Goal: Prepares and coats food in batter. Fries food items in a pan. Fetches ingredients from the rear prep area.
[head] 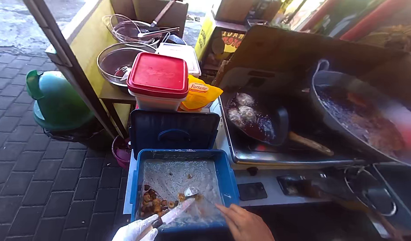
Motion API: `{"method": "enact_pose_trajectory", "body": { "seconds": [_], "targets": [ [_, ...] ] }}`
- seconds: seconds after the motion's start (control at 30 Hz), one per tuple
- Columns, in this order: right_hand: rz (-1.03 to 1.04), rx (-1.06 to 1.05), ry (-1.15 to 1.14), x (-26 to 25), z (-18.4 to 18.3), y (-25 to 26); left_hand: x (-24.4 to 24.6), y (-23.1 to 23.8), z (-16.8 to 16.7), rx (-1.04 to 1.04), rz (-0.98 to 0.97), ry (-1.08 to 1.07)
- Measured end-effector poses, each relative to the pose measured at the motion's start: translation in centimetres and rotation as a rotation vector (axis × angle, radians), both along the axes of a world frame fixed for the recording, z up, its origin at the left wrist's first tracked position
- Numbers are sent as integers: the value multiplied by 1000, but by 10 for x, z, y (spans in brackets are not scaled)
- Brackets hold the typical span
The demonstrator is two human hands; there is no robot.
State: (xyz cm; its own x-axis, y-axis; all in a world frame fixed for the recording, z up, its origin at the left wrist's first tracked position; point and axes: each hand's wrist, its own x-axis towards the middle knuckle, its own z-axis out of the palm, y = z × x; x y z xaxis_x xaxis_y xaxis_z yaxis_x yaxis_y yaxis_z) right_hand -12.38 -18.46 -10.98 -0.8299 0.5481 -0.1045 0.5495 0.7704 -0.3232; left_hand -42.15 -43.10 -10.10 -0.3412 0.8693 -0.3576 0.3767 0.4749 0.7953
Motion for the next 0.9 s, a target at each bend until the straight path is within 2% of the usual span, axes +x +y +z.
{"method": "enact_pose_trajectory", "body": {
  "seconds": [0.17,0.33,0.47,0.6,0.77,0.9],
  "targets": [
    [-50,6,12,-5,-12,-20,12,26,-3,-177,19,132],
    [-87,32,41,0,-15,-38,9,37,13,-473,-105,210],
    [-98,-3,115,19,-1,-39,-10,28,20,-520,-171,240],
    [-51,-38,59,27,14,-29,-24,21,39,-539,-251,234],
    [-31,-28,-51,-12,12,-14,-21,34,40,-607,-188,266],
    [63,-140,-168,-56,16,-8,-11,35,36,-642,-168,300]
  ]
}}
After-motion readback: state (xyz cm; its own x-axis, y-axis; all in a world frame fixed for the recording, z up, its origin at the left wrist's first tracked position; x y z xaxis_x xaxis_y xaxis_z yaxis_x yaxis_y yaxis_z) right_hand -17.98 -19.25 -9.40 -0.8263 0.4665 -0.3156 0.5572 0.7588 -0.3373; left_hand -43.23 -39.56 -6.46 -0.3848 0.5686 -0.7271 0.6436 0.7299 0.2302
